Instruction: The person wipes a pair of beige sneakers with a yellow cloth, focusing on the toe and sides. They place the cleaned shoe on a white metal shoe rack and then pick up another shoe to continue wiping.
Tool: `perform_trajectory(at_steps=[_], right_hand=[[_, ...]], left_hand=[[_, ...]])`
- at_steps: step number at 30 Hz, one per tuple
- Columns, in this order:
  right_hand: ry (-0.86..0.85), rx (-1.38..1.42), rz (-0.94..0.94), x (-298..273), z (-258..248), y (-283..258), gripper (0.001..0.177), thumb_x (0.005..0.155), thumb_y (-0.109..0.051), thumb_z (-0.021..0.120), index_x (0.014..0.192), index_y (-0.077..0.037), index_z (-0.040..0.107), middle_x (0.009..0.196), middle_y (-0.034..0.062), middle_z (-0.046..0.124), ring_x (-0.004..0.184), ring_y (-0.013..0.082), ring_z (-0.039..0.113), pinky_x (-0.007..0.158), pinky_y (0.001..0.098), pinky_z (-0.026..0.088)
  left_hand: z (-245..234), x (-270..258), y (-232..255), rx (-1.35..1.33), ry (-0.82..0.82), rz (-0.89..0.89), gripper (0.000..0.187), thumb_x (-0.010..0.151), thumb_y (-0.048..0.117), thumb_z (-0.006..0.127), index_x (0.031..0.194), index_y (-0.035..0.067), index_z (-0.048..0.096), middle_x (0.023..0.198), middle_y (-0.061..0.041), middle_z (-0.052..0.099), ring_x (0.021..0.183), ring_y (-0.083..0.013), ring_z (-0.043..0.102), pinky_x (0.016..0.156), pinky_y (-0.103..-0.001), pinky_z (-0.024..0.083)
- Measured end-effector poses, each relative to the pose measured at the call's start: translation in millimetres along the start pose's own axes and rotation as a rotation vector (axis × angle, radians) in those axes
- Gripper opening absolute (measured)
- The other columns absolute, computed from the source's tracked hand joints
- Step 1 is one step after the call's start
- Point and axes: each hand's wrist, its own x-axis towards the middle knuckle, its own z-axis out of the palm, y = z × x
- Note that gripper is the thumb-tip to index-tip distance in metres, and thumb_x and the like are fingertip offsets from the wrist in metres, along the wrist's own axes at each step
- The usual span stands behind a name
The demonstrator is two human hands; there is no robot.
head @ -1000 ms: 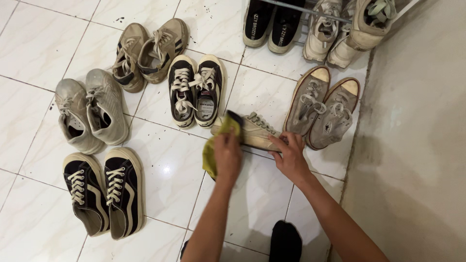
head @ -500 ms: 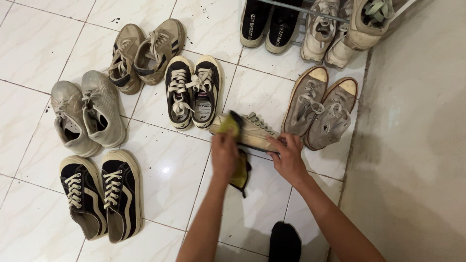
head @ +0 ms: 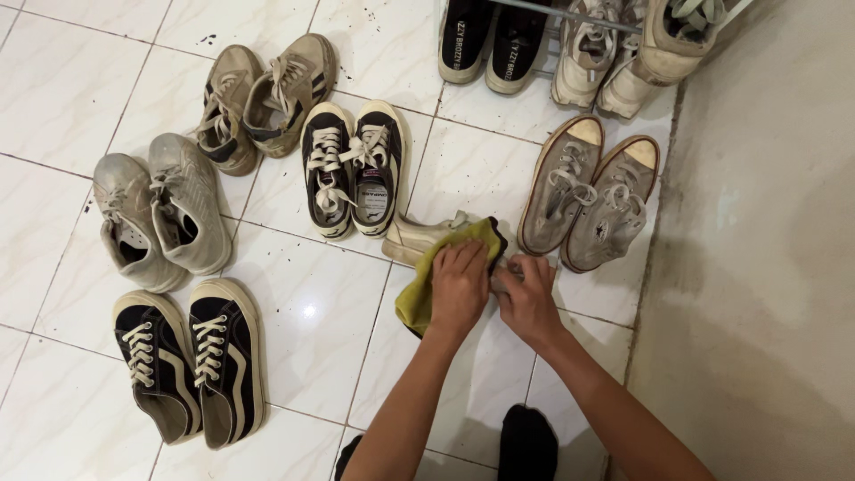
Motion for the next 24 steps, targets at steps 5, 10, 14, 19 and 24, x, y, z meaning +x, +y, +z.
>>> perform_trajectory(at_steps=[5, 10, 14, 19, 24], right_hand=[[0.039, -0.002, -0.097, -8, 3, -1, 0.053, 0.071, 0.000, 0.074, 0.122, -0.011, 0.071, 0.116, 0.0132, 0.056, 0.110, 0.0336, 0.050, 0.094, 0.0488, 0.038], [0.061, -0.066, -0.185, -15, 12, 2, 0.045, 0.081, -0.004, 0.075, 0.124, -0.014, 0.071, 0.117, 0.0116, 0.055, 0.108, 0.0313, 0.049, 0.093, 0.0471, 0.037], [0.018, -0.098, -0.260, -19, 19, 5, 0.036, 0.080, -0.006, 0.074, 0.115, -0.014, 0.069, 0.120, 0.0113, 0.053, 0.111, 0.0322, 0.048, 0.095, 0.0489, 0.036], [-0.065, -0.090, -0.236, -22, 23, 2, 0.055, 0.073, -0.004, 0.070, 0.126, -0.012, 0.055, 0.128, 0.0169, 0.050, 0.115, 0.0370, 0.046, 0.095, 0.0547, 0.034], [-0.132, -0.212, -0.235, -5, 25, 13, 0.056, 0.080, 0.000, 0.067, 0.132, -0.013, 0.051, 0.134, 0.0164, 0.050, 0.116, 0.0365, 0.045, 0.094, 0.0556, 0.034]], left_hand=[[-18, -8, -34, 0.026, 0.010, 0.026, 0.018, 0.086, 0.002, 0.067, 0.104, 0.002, 0.071, 0.120, -0.013, 0.071, 0.115, -0.0312, 0.064, 0.101, -0.045, 0.046], [-32, -19, -68, 0.102, 0.151, -0.251, 0.017, 0.095, 0.002, 0.060, 0.111, 0.001, 0.065, 0.118, -0.020, 0.069, 0.111, -0.0397, 0.063, 0.096, -0.049, 0.049], [-48, -10, -72, -0.027, 0.259, -0.672, 0.019, 0.104, 0.009, 0.055, 0.120, 0.002, 0.062, 0.105, -0.022, 0.070, 0.095, -0.0414, 0.067, 0.083, -0.049, 0.053], [-84, 27, -73, 0.021, -0.118, -0.536, 0.023, 0.096, 0.019, 0.067, 0.116, 0.009, 0.069, 0.098, -0.017, 0.071, 0.084, -0.0390, 0.069, 0.074, -0.048, 0.053], [-89, 42, -69, 0.156, -0.374, -0.184, 0.033, 0.076, 0.017, 0.076, 0.108, 0.014, 0.074, 0.100, -0.014, 0.069, 0.087, -0.0369, 0.069, 0.075, -0.047, 0.054]])
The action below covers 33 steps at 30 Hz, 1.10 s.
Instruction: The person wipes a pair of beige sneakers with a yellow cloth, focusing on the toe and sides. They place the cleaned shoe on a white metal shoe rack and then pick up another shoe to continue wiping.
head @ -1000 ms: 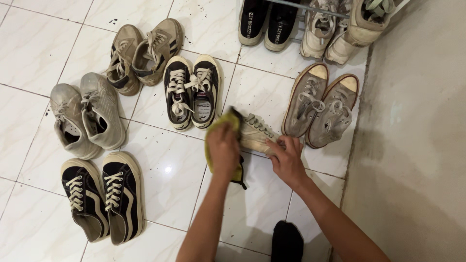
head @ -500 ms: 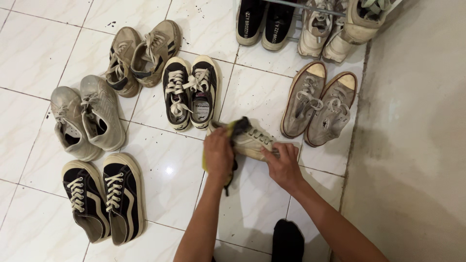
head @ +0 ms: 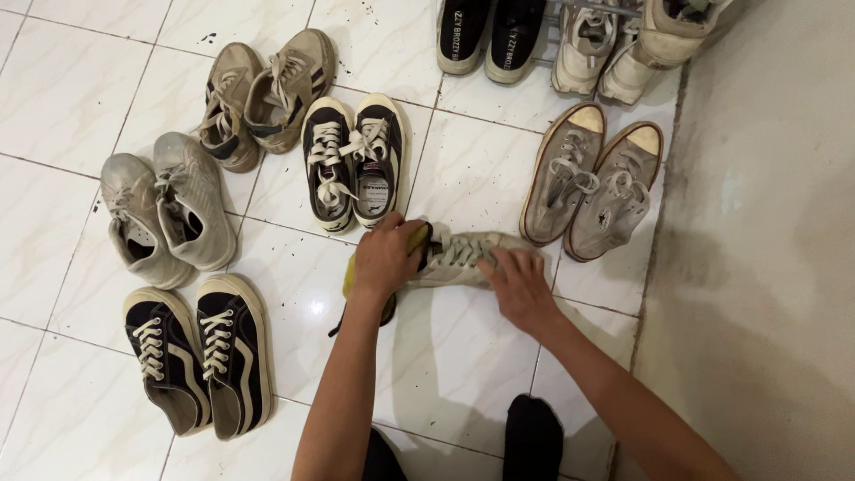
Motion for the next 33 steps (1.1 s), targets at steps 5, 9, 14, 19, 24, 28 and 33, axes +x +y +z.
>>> perform_trajectory(at_steps=[5, 9, 14, 19, 24, 28, 33], right_hand=[[0.015, -0.066, -0.106, 17, 5, 14, 0.058, 0.078, 0.004, 0.063, 0.132, -0.014, 0.055, 0.136, 0.0120, 0.051, 0.120, 0.0319, 0.048, 0.099, 0.0524, 0.037], [0.042, -0.093, -0.160, 36, 7, 19, 0.050, 0.084, 0.000, 0.065, 0.131, -0.013, 0.056, 0.133, 0.0107, 0.052, 0.122, 0.0330, 0.048, 0.100, 0.0511, 0.041], [-0.019, -0.089, -0.014, 54, 2, 32, 0.056, 0.078, 0.006, 0.064, 0.132, -0.010, 0.057, 0.133, 0.0127, 0.054, 0.125, 0.0353, 0.048, 0.102, 0.0500, 0.042], [0.199, 0.436, 0.437, 43, 1, 20, 0.036, 0.089, 0.004, 0.062, 0.124, -0.003, 0.056, 0.119, 0.0149, 0.061, 0.114, 0.0334, 0.060, 0.096, 0.0445, 0.049], [0.181, 0.618, 0.503, 18, -7, 10, 0.040, 0.081, -0.009, 0.079, 0.114, 0.000, 0.058, 0.100, 0.0152, 0.064, 0.088, 0.0274, 0.065, 0.078, 0.0412, 0.054], [-0.046, 0.564, 0.640, 16, -15, 10, 0.049, 0.068, -0.011, 0.082, 0.109, 0.001, 0.058, 0.096, 0.0165, 0.064, 0.079, 0.0292, 0.064, 0.071, 0.0413, 0.054], [-0.135, 0.531, 0.726, 30, -18, 11, 0.026, 0.081, -0.012, 0.076, 0.100, -0.001, 0.063, 0.088, 0.0148, 0.070, 0.080, 0.0267, 0.070, 0.078, 0.0395, 0.057]], left_hand=[[5, -2, -14, 0.081, -0.159, -0.170, 0.016, 0.086, 0.025, 0.075, 0.094, 0.012, 0.070, 0.090, -0.013, 0.073, 0.086, -0.0369, 0.070, 0.074, -0.049, 0.057], [2, -15, -22, 0.179, -0.218, -0.146, 0.027, 0.079, 0.026, 0.076, 0.098, 0.010, 0.066, 0.080, -0.019, 0.071, 0.079, -0.0398, 0.070, 0.071, -0.051, 0.057], [31, -34, -7, 0.062, -0.303, -0.236, 0.036, 0.085, 0.029, 0.075, 0.108, 0.007, 0.058, 0.078, -0.023, 0.070, 0.077, -0.0444, 0.070, 0.067, -0.056, 0.055], [74, -45, 24, -0.138, -0.036, -0.293, 0.036, 0.085, 0.025, 0.073, 0.107, 0.004, 0.053, 0.074, -0.024, 0.070, 0.073, -0.0465, 0.069, 0.068, -0.056, 0.055], [80, -43, 56, -0.254, -0.019, -0.432, 0.041, 0.082, 0.027, 0.074, 0.109, 0.005, 0.053, 0.078, -0.025, 0.071, 0.076, -0.0460, 0.069, 0.070, -0.055, 0.055], [67, -30, 66, -0.236, 0.018, -0.361, 0.048, 0.077, 0.027, 0.078, 0.113, 0.008, 0.053, 0.099, -0.022, 0.072, 0.082, -0.0460, 0.069, 0.069, -0.056, 0.055], [64, -19, 58, -0.040, -0.137, -0.328, 0.040, 0.085, 0.023, 0.073, 0.116, 0.013, 0.051, 0.101, -0.016, 0.074, 0.081, -0.0426, 0.071, 0.070, -0.056, 0.054]])
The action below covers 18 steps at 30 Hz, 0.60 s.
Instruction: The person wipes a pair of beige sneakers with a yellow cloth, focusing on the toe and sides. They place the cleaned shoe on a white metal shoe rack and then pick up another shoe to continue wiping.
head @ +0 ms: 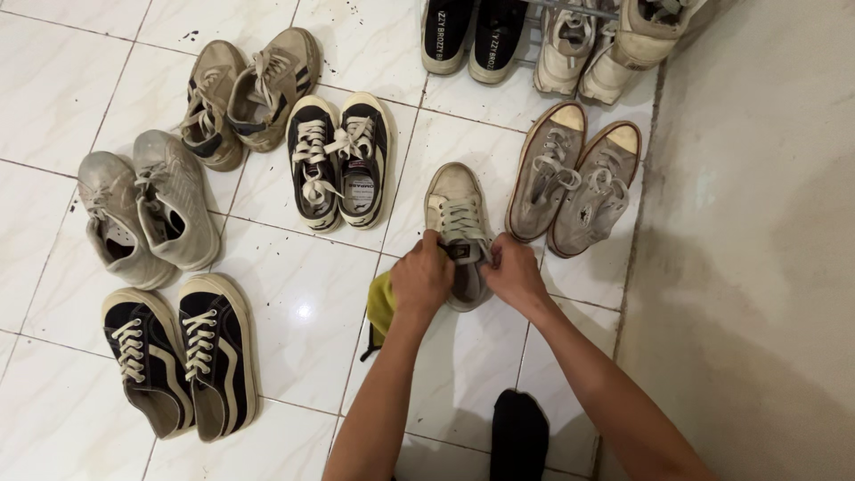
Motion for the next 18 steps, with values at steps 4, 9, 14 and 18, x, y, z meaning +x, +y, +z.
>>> perform_trajectory(at_steps=[4, 9, 14, 18], right_hand=[[0.059, -0.084, -0.082, -9, -10, -8, 0.026, 0.079, -0.005, 0.073, 0.102, -0.001, 0.060, 0.099, 0.0172, 0.065, 0.092, 0.0328, 0.066, 0.081, 0.0424, 0.055], [0.207, -0.476, -0.715, -18, 0, -26, 0.037, 0.068, 0.005, 0.070, 0.103, -0.009, 0.073, 0.114, 0.0153, 0.057, 0.103, 0.0342, 0.054, 0.087, 0.0442, 0.050], [0.199, -0.571, -0.790, 0, 5, -30, 0.019, 0.076, -0.003, 0.073, 0.095, -0.007, 0.071, 0.108, 0.0122, 0.060, 0.102, 0.0324, 0.055, 0.084, 0.0447, 0.049], [0.269, -0.335, -0.734, 3, 1, -26, 0.012, 0.083, -0.001, 0.071, 0.093, -0.004, 0.067, 0.099, 0.0115, 0.062, 0.097, 0.0325, 0.057, 0.087, 0.0442, 0.050]], left_hand=[[5, -2, -13, -0.095, 0.096, 0.022, 0.038, 0.087, 0.023, 0.072, 0.116, 0.013, 0.050, 0.094, -0.017, 0.074, 0.079, -0.0429, 0.071, 0.068, -0.055, 0.054], [16, -4, -12, -0.180, 0.136, 0.032, 0.039, 0.085, 0.022, 0.073, 0.116, 0.013, 0.051, 0.089, -0.019, 0.074, 0.079, -0.0441, 0.070, 0.068, -0.055, 0.053], [15, -2, -8, -0.186, 0.128, -0.012, 0.040, 0.084, 0.022, 0.073, 0.117, 0.013, 0.053, 0.085, -0.020, 0.074, 0.079, -0.0441, 0.070, 0.069, -0.055, 0.053], [14, -5, -14, -0.168, 0.108, -0.033, 0.038, 0.088, 0.024, 0.071, 0.119, 0.014, 0.053, 0.082, -0.019, 0.073, 0.078, -0.0440, 0.070, 0.068, -0.056, 0.053]])
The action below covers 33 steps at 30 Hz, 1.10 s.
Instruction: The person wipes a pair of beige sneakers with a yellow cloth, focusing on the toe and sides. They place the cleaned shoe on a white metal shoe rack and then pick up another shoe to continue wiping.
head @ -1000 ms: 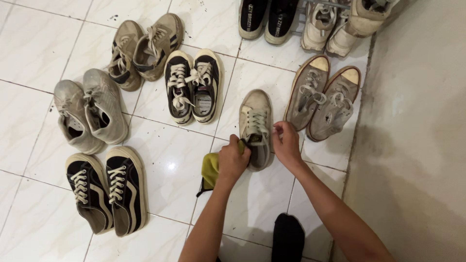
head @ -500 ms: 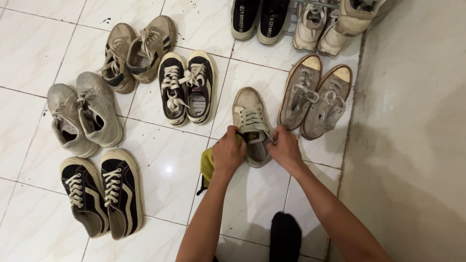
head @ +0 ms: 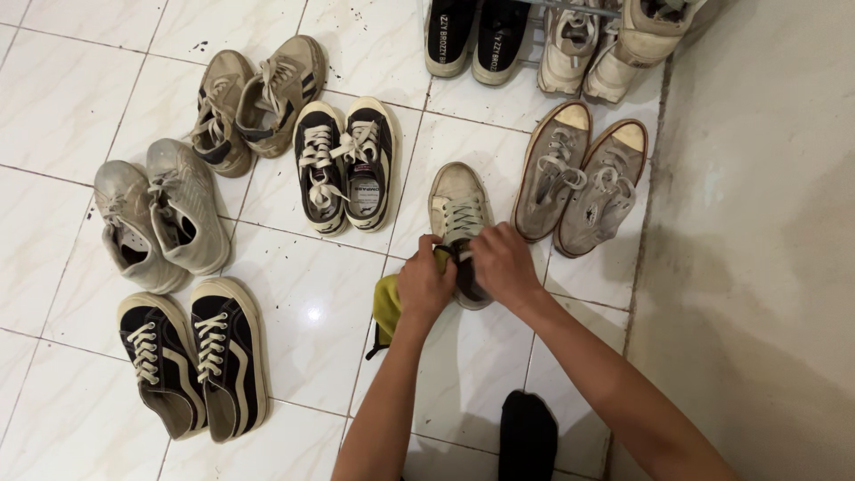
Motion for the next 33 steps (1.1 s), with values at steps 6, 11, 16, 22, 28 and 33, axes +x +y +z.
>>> perform_trajectory(at_steps=[6, 11, 16, 22, 28, 33], right_hand=[[0.012, 0.171, 0.290, 7, -9, -4, 0.013, 0.080, -0.002, 0.073, 0.090, -0.004, 0.064, 0.091, 0.0094, 0.064, 0.091, 0.0326, 0.062, 0.079, 0.0452, 0.051], [0.012, 0.053, 0.107, 13, -15, -5, 0.016, 0.078, -0.001, 0.072, 0.092, -0.003, 0.064, 0.093, 0.0111, 0.064, 0.091, 0.0327, 0.062, 0.081, 0.0452, 0.052], [0.002, 0.016, 0.079, 9, -16, -4, 0.021, 0.080, -0.002, 0.073, 0.097, -0.003, 0.062, 0.096, 0.0128, 0.063, 0.093, 0.0339, 0.062, 0.082, 0.0453, 0.052], [-0.032, 0.031, 0.168, 3, -20, -1, 0.033, 0.076, -0.008, 0.080, 0.103, -0.001, 0.061, 0.098, 0.0150, 0.062, 0.094, 0.0367, 0.063, 0.076, 0.0460, 0.053], [-0.040, 0.014, 0.112, 1, -21, 3, 0.024, 0.078, -0.004, 0.077, 0.096, -0.002, 0.062, 0.095, 0.0142, 0.063, 0.092, 0.0356, 0.065, 0.074, 0.0456, 0.055], [0.030, 0.093, 0.119, 2, -15, 1, 0.016, 0.080, -0.002, 0.074, 0.090, -0.001, 0.063, 0.088, 0.0148, 0.063, 0.085, 0.0360, 0.065, 0.074, 0.0463, 0.054]], left_hand=[[-4, -7, 4, -0.011, 0.029, 0.097, 0.038, 0.089, 0.024, 0.070, 0.121, 0.013, 0.053, 0.104, -0.017, 0.074, 0.079, -0.0429, 0.070, 0.066, -0.055, 0.053], [-17, -10, 24, 0.097, 0.088, 0.193, 0.059, 0.072, 0.031, 0.078, 0.123, 0.013, 0.055, 0.103, -0.014, 0.064, 0.071, -0.0380, 0.069, 0.057, -0.050, 0.054], [-24, -14, 22, 0.037, 0.195, 0.305, 0.052, 0.071, 0.035, 0.078, 0.116, 0.012, 0.063, 0.098, -0.011, 0.059, 0.068, -0.0335, 0.067, 0.056, -0.046, 0.052], [-26, -22, 6, 0.174, 0.283, 0.192, 0.044, 0.078, 0.051, 0.082, 0.084, 0.011, 0.065, 0.092, -0.007, 0.060, 0.065, -0.0317, 0.065, 0.058, -0.044, 0.053], [-2, -3, 23, 0.327, 0.120, 0.192, 0.047, 0.070, 0.042, 0.081, 0.095, 0.006, 0.063, 0.089, -0.010, 0.065, 0.071, -0.0327, 0.069, 0.056, -0.048, 0.054], [11, 7, 15, 0.447, 0.141, 0.225, 0.023, 0.088, 0.033, 0.075, 0.091, 0.013, 0.063, 0.088, -0.005, 0.072, 0.078, -0.0273, 0.072, 0.067, -0.046, 0.057]])
